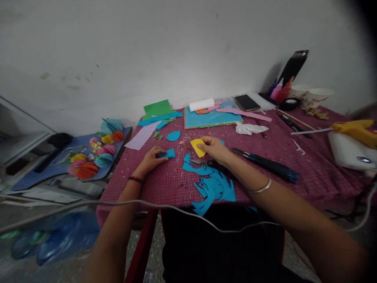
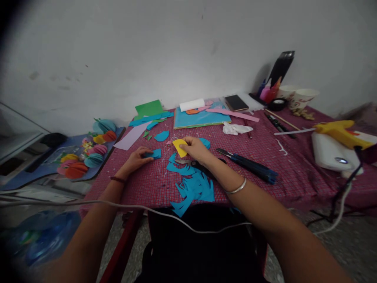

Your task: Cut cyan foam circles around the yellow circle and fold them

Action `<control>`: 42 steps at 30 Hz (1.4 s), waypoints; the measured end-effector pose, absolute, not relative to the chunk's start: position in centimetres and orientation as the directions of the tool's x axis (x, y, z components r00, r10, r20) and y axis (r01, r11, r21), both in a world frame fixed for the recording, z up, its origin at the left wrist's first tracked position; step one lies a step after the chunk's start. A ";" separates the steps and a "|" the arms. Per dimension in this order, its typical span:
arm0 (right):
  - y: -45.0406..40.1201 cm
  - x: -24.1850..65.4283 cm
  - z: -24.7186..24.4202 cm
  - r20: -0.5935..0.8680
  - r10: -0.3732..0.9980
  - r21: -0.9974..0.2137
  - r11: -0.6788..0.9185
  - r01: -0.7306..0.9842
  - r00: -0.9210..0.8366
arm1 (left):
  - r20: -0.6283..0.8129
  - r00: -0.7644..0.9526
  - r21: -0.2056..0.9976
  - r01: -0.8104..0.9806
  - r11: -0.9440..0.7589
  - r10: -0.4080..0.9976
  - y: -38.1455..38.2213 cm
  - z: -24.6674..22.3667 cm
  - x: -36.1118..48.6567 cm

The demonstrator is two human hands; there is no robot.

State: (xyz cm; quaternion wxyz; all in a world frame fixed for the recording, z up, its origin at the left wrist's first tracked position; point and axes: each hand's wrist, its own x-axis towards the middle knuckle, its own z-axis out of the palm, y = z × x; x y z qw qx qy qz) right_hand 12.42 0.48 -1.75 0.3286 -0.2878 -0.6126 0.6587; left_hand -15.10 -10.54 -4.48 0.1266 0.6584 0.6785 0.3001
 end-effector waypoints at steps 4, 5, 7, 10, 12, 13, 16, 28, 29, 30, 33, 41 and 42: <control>0.4 12.5 -2.0 0.045 0.761 -0.998 0.001 -0.069 -0.647 | 0.243 -0.096 0.573 0.817 -0.063 0.965 -10.5 -4.5 -15.1; 0.4 12.5 -2.0 0.053 0.755 -0.998 0.012 -0.067 -0.654 | 0.243 -0.095 0.570 0.819 -0.063 0.965 -10.6 -4.5 -15.1; 0.4 12.5 -2.2 0.064 0.746 -0.998 0.028 -0.065 -0.662 | 0.246 -0.092 0.567 0.821 -0.066 0.965 -10.6 -4.5 -15.0; 0.4 12.5 -2.2 0.052 0.750 -0.998 0.014 -0.063 -0.660 | 0.268 -0.090 0.571 0.817 -0.083 0.959 -10.6 -4.7 -15.1; 0.5 12.5 -2.3 0.034 0.755 -0.998 -0.010 -0.064 -0.655 | 0.299 -0.113 0.567 0.820 -0.081 0.948 -10.6 -4.9 -15.2; 0.5 12.5 -2.3 0.027 0.753 -0.998 -0.020 -0.065 -0.657 | 0.318 -0.132 0.563 0.823 -0.075 0.939 -10.7 -4.9 -15.2; 0.6 12.5 -2.5 -0.005 0.736 -0.997 -0.058 -0.056 -0.677 | 0.394 -0.196 0.545 0.836 -0.057 0.898 -11.1 -4.2 -15.1; -2.1 13.0 -1.0 0.040 0.483 -0.991 -0.095 -0.097 -0.875 | 0.610 0.110 0.283 0.895 -0.345 0.785 -12.8 -1.0 -5.5; -2.2 12.8 -1.0 0.052 0.508 -0.996 -0.038 -0.082 -0.860 | 0.605 0.098 0.285 0.900 -0.329 0.790 -12.8 -1.2 -5.7; -2.2 12.7 -1.1 0.068 0.540 -0.997 0.020 -0.069 -0.839 | 0.610 0.057 0.302 0.905 -0.298 0.791 -12.7 -1.4 -6.2; -1.8 12.4 -1.2 0.090 0.636 -0.994 0.106 -0.029 -0.766 | 0.586 -0.166 0.434 0.891 -0.134 0.793 -12.1 -1.9 -9.8; -0.6 12.3 -1.8 0.018 0.741 -0.999 -0.006 -0.033 -0.671 | 0.225 -0.005 0.439 0.893 -0.097 0.974 -9.7 -4.0 -15.3; -0.7 12.3 -1.7 0.008 0.740 -1.000 -0.012 -0.025 -0.673 | 0.246 -0.003 0.418 0.903 -0.104 0.969 -9.7 -4.3 -15.2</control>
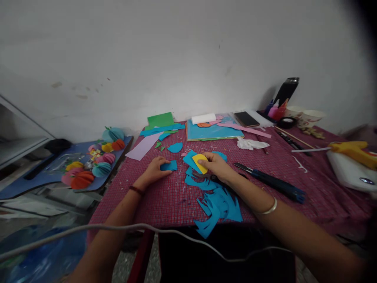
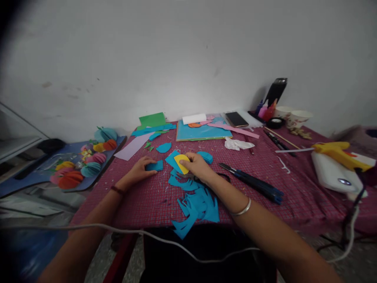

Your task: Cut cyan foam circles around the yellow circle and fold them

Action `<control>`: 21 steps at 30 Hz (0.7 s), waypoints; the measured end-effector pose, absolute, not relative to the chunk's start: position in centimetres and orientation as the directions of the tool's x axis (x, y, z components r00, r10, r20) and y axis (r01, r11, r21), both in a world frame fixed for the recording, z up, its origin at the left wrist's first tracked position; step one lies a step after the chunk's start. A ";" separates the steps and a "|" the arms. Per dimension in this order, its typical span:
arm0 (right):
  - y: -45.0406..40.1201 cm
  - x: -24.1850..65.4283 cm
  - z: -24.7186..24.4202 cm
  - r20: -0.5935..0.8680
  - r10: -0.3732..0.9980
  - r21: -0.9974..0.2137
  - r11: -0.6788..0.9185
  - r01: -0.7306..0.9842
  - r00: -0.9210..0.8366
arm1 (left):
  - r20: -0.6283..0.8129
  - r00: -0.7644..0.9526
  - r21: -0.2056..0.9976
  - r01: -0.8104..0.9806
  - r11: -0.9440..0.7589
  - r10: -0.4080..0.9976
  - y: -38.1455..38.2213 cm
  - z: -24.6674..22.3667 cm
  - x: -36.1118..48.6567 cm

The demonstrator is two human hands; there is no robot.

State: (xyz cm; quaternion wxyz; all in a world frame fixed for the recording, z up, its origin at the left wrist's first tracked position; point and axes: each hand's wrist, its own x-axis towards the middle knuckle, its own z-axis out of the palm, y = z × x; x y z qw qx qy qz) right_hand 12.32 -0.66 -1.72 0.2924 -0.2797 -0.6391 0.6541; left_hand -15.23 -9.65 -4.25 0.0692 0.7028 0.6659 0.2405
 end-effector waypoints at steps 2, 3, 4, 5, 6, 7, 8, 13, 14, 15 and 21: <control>-0.9 12.4 -1.5 -0.018 0.737 -0.999 -0.037 -0.013 -0.675 | 0.271 0.005 0.401 0.909 -0.118 0.963 -9.7 -4.7 -15.1; -1.1 12.4 -1.3 -0.029 0.734 -0.999 -0.050 -0.011 -0.678 | 0.277 0.008 0.405 0.906 -0.125 0.961 -9.8 -4.8 -15.1; -1.2 12.5 -1.1 -0.038 0.732 -0.998 -0.063 -0.012 -0.681 | 0.281 0.010 0.415 0.900 -0.131 0.960 -9.8 -4.9 -15.2; -1.4 12.5 -0.9 -0.043 0.730 -0.997 -0.072 -0.015 -0.682 | 0.286 0.007 0.428 0.894 -0.134 0.958 -9.8 -5.0 -15.3; -1.5 12.6 -0.8 -0.041 0.730 -0.997 -0.077 -0.022 -0.682 | 0.289 0.001 0.443 0.886 -0.134 0.957 -9.8 -5.1 -15.5; -1.5 12.6 -0.7 -0.038 0.729 -0.996 -0.080 -0.029 -0.683 | 0.292 -0.009 0.459 0.879 -0.132 0.956 -9.8 -5.1 -15.6; -1.5 12.7 -0.6 -0.035 0.729 -0.996 -0.082 -0.036 -0.684 | 0.293 -0.020 0.475 0.871 -0.127 0.956 -9.8 -5.1 -15.8; -1.1 12.8 -1.0 -0.010 0.733 -0.996 -0.067 -0.058 -0.680 | 0.274 -0.039 0.511 0.852 -0.111 0.961 -9.7 -5.0 -16.2; -0.9 12.8 -1.1 0.004 0.734 -0.996 -0.057 -0.066 -0.679 | 0.276 -0.035 0.516 0.849 -0.118 0.960 -9.7 -5.0 -16.3; -0.8 12.7 -1.2 0.020 0.734 -0.996 -0.043 -0.077 -0.679 | 0.280 -0.030 0.524 0.842 -0.126 0.960 -9.8 -4.9 -16.3; -0.2 12.6 -2.2 0.055 0.716 -0.996 -0.009 -0.088 -0.696 | 0.240 -0.079 0.669 0.735 -0.106 0.968 -10.1 -4.8 -16.7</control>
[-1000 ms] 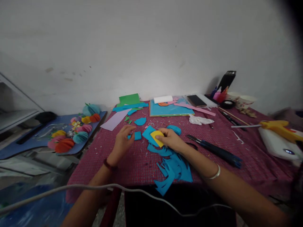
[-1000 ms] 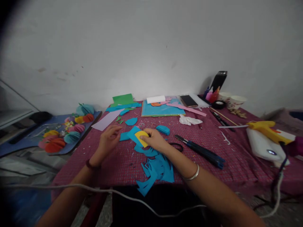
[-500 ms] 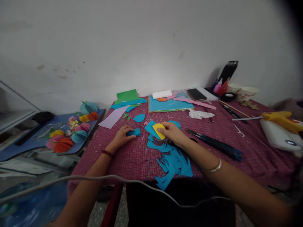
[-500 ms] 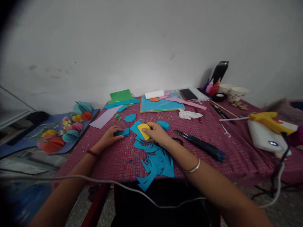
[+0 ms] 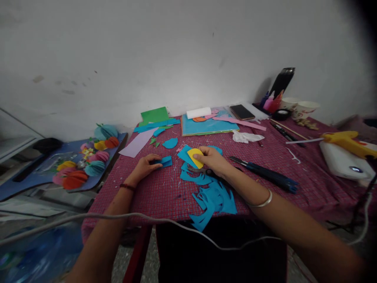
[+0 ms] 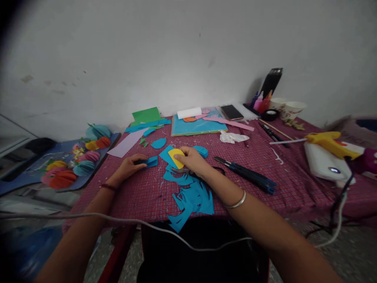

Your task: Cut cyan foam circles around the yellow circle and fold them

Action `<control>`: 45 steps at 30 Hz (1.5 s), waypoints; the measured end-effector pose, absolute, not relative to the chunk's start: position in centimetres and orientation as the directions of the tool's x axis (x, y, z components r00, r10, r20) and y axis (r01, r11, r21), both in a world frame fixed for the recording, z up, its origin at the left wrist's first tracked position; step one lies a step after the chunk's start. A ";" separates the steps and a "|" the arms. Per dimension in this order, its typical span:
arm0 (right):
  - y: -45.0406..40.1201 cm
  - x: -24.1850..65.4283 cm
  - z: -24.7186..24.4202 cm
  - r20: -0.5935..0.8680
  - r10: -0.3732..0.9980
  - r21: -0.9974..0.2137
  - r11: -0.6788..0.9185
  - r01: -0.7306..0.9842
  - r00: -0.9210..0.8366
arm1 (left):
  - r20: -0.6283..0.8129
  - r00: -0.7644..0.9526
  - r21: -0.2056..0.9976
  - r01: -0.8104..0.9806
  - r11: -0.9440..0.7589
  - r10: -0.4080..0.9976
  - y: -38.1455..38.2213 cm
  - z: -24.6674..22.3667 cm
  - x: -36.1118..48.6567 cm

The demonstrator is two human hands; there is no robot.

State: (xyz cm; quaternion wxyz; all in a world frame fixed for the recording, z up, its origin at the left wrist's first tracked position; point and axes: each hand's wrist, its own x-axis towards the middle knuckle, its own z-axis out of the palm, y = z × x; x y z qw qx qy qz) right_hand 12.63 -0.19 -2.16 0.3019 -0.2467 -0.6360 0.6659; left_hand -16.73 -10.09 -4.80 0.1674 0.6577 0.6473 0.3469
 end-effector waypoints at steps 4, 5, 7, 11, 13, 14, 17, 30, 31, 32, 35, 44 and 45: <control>0.0 12.6 -2.4 0.056 0.703 -0.997 -0.002 -0.080 -0.709 | 0.260 -0.122 0.695 0.712 -0.098 0.958 -10.2 -4.7 -17.0; -0.1 12.7 -2.3 0.060 0.707 -0.997 0.007 -0.077 -0.705 | 0.299 -0.132 0.686 0.719 -0.117 0.945 -10.3 -4.6 -16.9; -0.3 12.7 -1.9 0.063 0.711 -0.997 0.010 -0.079 -0.700 | 0.427 -0.144 0.647 0.739 -0.190 0.893 -10.7 -4.1 -16.1; -1.1 12.9 -1.1 0.063 0.672 -0.992 -0.036 -0.117 -0.738 | 0.600 -0.151 0.569 0.771 -0.286 0.785 -12.4 -2.7 -12.3; -1.5 12.8 -1.0 0.087 0.623 -0.989 -0.042 -0.144 -0.777 | 0.533 -0.096 0.579 0.765 -0.281 0.841 -13.3 -2.3 -9.6; -1.7 12.7 -1.0 0.102 0.591 -0.987 -0.038 -0.154 -0.800 | 0.490 -0.055 0.586 0.759 -0.282 0.870 -13.6 -2.2 -8.3; -2.1 12.5 -1.3 0.128 0.503 -0.989 0.002 -0.147 -0.855 | 0.452 -0.097 0.628 0.741 -0.238 0.887 -13.9 -2.3 -5.6; -2.6 11.9 -2.1 0.099 0.463 -0.979 -0.115 -0.170 -0.881 | 0.452 -0.396 0.774 0.620 -0.130 0.799 -14.4 -2.5 -4.1; -2.8 11.8 -2.1 0.105 0.465 -0.983 -0.086 -0.163 -0.879 | 0.442 -0.405 0.787 0.603 -0.129 0.801 -14.5 -2.3 -3.8; -2.9 11.8 -2.0 0.120 0.469 -0.987 -0.038 -0.156 -0.875 | 0.412 -0.422 0.826 0.547 -0.136 0.807 -14.4 -2.2 -3.6; -2.9 11.7 -1.9 0.190 0.472 -0.975 0.196 -0.107 -0.861 | 0.176 -0.440 0.982 0.146 -0.123 0.880 -14.1 -1.8 -3.8; -3.4 12.5 -0.6 0.437 0.317 -0.718 0.687 -0.114 -0.842 | -0.010 -0.262 0.989 0.139 0.048 0.965 -14.7 -1.3 -6.3; -3.4 12.6 -0.3 0.470 0.323 -0.713 0.687 -0.138 -0.822 | 0.018 -0.283 0.986 0.165 0.030 0.959 -15.1 -1.4 -6.6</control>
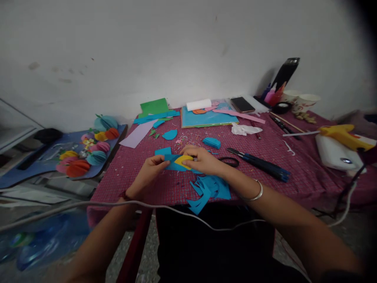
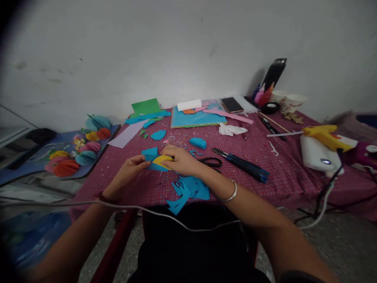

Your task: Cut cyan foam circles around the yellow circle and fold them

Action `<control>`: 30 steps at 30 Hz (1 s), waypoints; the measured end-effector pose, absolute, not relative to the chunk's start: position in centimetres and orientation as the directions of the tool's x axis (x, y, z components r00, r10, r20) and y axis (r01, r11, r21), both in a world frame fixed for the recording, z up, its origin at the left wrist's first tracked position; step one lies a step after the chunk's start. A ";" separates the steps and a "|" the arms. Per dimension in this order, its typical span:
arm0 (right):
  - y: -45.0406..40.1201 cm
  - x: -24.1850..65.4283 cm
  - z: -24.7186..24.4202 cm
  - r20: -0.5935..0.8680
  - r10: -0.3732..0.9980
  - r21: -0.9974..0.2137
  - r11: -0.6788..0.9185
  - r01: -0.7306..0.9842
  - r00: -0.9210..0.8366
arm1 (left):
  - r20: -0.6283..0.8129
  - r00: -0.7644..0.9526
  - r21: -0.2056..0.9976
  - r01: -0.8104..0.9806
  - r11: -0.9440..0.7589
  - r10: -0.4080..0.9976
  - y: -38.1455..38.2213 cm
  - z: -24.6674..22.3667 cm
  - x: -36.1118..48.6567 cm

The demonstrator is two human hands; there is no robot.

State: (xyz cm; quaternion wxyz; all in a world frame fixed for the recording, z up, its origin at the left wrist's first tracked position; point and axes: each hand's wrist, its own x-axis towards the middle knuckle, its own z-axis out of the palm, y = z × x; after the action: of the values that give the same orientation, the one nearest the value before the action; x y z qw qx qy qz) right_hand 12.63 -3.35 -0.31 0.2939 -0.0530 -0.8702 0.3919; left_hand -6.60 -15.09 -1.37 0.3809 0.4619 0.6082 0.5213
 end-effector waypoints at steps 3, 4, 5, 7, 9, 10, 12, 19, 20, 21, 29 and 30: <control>-3.1 12.8 0.3 0.482 0.369 -0.742 0.654 -0.146 -0.795 | 0.086 -0.342 0.968 0.251 0.002 0.936 -16.6 -1.6 -7.7; -3.2 12.7 0.3 0.460 0.373 -0.758 0.637 -0.138 -0.806 | 0.107 -0.357 0.962 0.274 -0.005 0.928 -17.1 -1.7 -8.0; -3.2 12.6 0.3 0.431 0.369 -0.779 0.613 -0.133 -0.823 | 0.126 -0.371 0.956 0.292 -0.013 0.920 -17.6 -1.8 -8.4; -3.6 12.1 0.1 0.349 0.358 -0.842 0.525 -0.122 -0.866 | 0.145 -0.385 0.951 0.307 -0.022 0.911 -18.5 -1.9 -8.8; -4.1 11.3 -0.2 0.239 0.363 -0.916 0.391 -0.086 -0.901 | 0.129 -0.376 0.949 0.316 -0.004 0.918 -19.0 -2.0 -9.0; -4.4 10.9 -0.4 0.183 0.369 -0.946 0.319 -0.061 -0.911 | 0.116 -0.366 0.945 0.327 0.011 0.923 -19.1 -2.1 -9.1; -4.9 10.1 -0.7 0.088 0.375 -0.980 0.197 -0.013 -0.923 | 0.089 -0.343 0.925 0.376 0.050 0.935 -19.2 -2.1 -9.0; -5.0 9.2 -2.2 -0.043 0.361 -0.995 -0.097 0.009 -0.932 | 0.039 -0.270 0.821 0.558 0.123 0.962 -18.9 -2.4 -8.7; -4.9 9.2 -2.4 -0.045 0.360 -0.988 -0.154 -0.012 -0.932 | 0.044 -0.272 0.817 0.563 0.122 0.961 -18.9 -2.5 -8.6; -4.9 9.3 -2.6 -0.047 0.360 -0.975 -0.218 -0.035 -0.932 | 0.048 -0.275 0.816 0.565 0.121 0.960 -18.9 -2.5 -8.5; -4.9 9.3 -3.2 -0.159 0.352 -0.856 -0.515 -0.049 -0.922 | 0.082 -0.309 0.816 0.566 0.114 0.948 -18.8 -2.5 -7.7; -5.0 9.2 -3.1 -0.160 0.350 -0.854 -0.519 -0.049 -0.923 | 0.095 -0.308 0.816 0.569 0.103 0.947 -18.8 -2.4 -7.5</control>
State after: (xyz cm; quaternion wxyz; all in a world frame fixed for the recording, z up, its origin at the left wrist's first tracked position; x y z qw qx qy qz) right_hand 9.24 -4.97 -3.14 0.1163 -0.1578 -0.4767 0.8569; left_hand -7.55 -18.76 -2.41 0.2371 0.5384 0.7038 0.3981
